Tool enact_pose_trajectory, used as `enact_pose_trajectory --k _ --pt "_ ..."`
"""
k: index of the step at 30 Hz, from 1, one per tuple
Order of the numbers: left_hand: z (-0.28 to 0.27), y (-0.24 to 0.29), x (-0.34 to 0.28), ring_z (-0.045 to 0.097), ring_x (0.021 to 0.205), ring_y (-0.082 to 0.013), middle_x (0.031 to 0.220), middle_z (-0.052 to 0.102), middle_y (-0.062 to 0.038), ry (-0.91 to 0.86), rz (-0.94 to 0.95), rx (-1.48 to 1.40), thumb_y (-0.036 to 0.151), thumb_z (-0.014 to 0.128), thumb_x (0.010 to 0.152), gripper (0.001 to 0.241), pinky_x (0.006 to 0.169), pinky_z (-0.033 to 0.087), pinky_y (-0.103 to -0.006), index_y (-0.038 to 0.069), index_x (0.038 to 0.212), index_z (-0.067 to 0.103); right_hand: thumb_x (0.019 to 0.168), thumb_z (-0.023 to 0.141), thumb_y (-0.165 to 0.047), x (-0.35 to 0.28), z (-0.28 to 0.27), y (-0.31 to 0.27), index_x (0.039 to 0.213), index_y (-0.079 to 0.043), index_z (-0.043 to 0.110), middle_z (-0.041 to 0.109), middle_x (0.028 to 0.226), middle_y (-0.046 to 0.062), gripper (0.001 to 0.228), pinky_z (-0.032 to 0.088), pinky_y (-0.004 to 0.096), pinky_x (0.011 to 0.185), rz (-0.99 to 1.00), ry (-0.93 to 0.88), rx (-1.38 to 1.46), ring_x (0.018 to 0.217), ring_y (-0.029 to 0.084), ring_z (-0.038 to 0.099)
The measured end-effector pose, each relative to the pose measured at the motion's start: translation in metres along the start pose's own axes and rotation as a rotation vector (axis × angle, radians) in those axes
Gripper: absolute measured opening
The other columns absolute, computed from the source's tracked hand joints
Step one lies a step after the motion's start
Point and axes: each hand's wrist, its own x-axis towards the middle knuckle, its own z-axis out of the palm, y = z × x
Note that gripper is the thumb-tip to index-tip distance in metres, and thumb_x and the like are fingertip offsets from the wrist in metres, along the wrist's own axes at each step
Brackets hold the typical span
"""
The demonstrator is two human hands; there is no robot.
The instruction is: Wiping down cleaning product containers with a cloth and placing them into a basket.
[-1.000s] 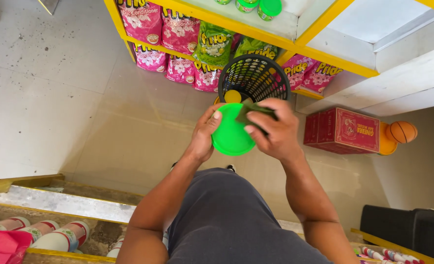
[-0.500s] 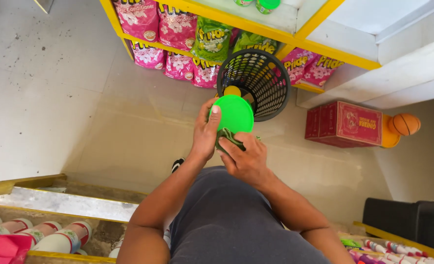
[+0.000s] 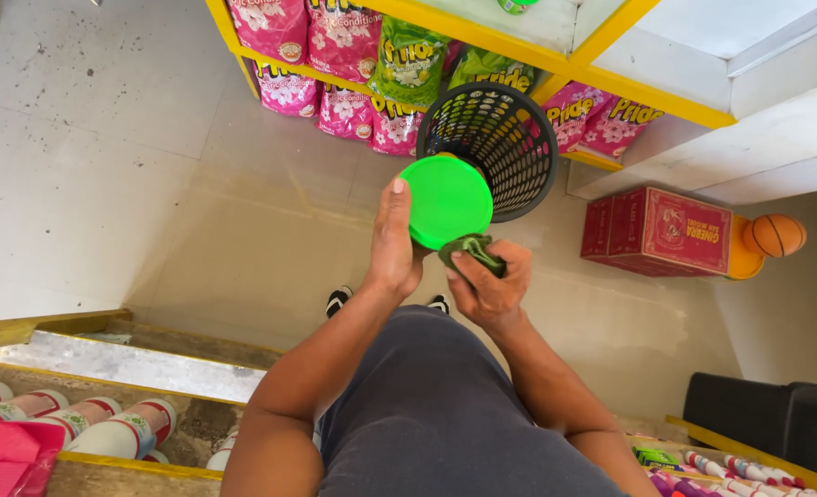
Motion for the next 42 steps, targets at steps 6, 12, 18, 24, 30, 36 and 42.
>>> enact_pose_trajectory --k 6,12,18,24,30,36,42 --pt "-0.016 -0.014 0.003 0.071 0.104 -0.0302 0.118 0.07 -0.017 -0.105 0.131 -0.079 0.045 0.054 0.104 0.043 0.085 0.063 -0.0569 0.016 0.136 0.061 0.097 0.07 -0.033 -0.017 -0.001 0.006 0.104 -0.007 0.076 0.051 0.103 0.018 0.028 0.048 0.032 0.063 0.123 0.069 0.131 0.081 0.026 0.051" --pt "-0.021 -0.016 -0.007 0.066 0.114 -0.0286 0.127 0.066 -0.018 -0.37 0.211 -0.106 0.04 0.05 0.107 0.048 0.098 0.058 -0.0507 0.009 0.142 0.056 0.104 0.059 -0.021 0.003 -0.017 -0.005 0.108 0.001 0.061 0.054 0.099 0.016 0.022 0.048 0.037 0.077 0.336 0.112 0.322 0.087 0.025 0.053" --pt "-0.033 -0.018 -0.001 0.062 0.121 -0.0255 0.131 0.065 -0.019 -0.523 0.408 0.072 0.039 0.051 0.105 0.052 0.105 0.054 -0.0493 0.006 0.145 0.055 0.105 0.058 -0.015 0.007 -0.027 -0.001 0.116 0.003 0.058 0.057 0.103 0.015 0.021 0.046 0.041 0.085 0.561 0.057 0.367 0.093 0.019 0.052" --pt "-0.038 0.006 -0.006 0.058 0.125 -0.0231 0.133 0.064 -0.014 -0.676 0.551 0.407 0.037 0.055 0.103 0.048 0.109 0.045 -0.0473 0.007 0.141 0.059 0.096 0.072 -0.013 0.045 -0.045 0.012 0.108 0.002 0.067 0.059 0.092 0.017 0.019 0.048 0.042 0.075 0.468 -0.189 0.284 0.081 0.03 0.059" --pt "-0.043 0.018 -0.01 0.069 0.101 -0.0305 0.116 0.07 -0.02 -0.863 0.407 0.523 0.035 0.058 0.1 0.046 0.107 0.047 -0.054 0.009 0.138 0.064 0.091 0.08 -0.02 0.083 -0.056 0.016 0.106 -0.01 0.074 0.061 0.097 0.015 0.019 0.054 0.048 0.075 0.327 -0.518 0.29 0.085 0.035 0.066" --pt "-0.044 0.017 -0.016 0.059 0.1 -0.019 0.105 0.072 -0.011 -0.845 0.309 0.668 0.031 0.069 0.094 0.043 0.091 0.053 -0.0453 0.012 0.133 0.068 0.083 0.08 -0.021 0.108 -0.06 0.009 0.103 -0.019 0.074 0.06 0.096 0.01 0.021 0.055 0.049 0.067 0.23 -0.778 0.191 0.072 0.036 0.067" --pt "-0.039 0.015 -0.008 0.055 0.101 -0.0162 0.105 0.067 -0.009 -0.627 0.467 0.482 0.031 0.064 0.099 0.044 0.09 0.051 -0.038 0.007 0.137 0.063 0.096 0.073 -0.018 0.048 -0.043 0.036 0.115 -0.006 0.055 0.065 0.113 0.019 0.029 0.051 0.05 0.082 0.564 -0.529 0.395 0.091 0.033 0.066"
